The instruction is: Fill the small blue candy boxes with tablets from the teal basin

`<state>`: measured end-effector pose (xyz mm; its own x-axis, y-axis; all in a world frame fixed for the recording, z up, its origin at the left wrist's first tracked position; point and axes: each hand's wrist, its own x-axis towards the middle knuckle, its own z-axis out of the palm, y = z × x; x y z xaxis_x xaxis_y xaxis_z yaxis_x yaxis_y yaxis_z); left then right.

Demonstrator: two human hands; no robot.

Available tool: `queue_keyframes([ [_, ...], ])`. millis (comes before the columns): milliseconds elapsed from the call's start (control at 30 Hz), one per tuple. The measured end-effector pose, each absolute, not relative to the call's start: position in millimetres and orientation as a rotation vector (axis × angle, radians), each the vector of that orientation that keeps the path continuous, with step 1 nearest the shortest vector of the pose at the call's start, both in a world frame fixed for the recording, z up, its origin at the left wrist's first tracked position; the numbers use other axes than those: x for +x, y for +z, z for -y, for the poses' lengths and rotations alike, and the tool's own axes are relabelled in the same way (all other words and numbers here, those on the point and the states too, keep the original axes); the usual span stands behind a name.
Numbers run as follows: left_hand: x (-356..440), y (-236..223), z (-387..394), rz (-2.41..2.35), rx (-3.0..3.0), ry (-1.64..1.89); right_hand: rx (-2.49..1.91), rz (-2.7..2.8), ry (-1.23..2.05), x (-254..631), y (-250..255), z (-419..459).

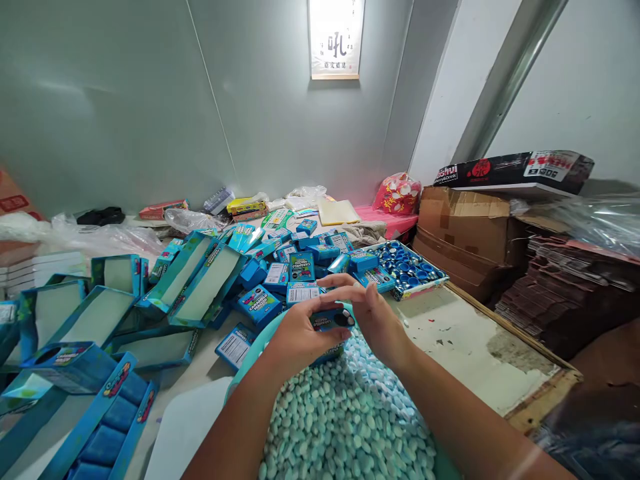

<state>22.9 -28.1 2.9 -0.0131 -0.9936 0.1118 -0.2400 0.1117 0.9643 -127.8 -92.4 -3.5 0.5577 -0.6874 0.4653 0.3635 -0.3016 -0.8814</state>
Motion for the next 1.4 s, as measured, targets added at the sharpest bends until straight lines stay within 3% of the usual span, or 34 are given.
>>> queue_keyframes([
  [867, 27.7, -4.8, 28.3, 1.433, 1.295, -1.06, -1.806, -0.37, -0.636, -146.1, 4.2, 93.7],
  [1133, 27.3, 1.6, 27.6, 1.412, 1.372, -1.023, -1.703, -0.557, -0.991, -149.6, -3.7, 104.1],
  [1400, 36.4, -4.3, 27.8, 1.422, 1.371, -1.07, -1.736, -0.772, -0.83, -161.0, -12.0, 106.9],
])
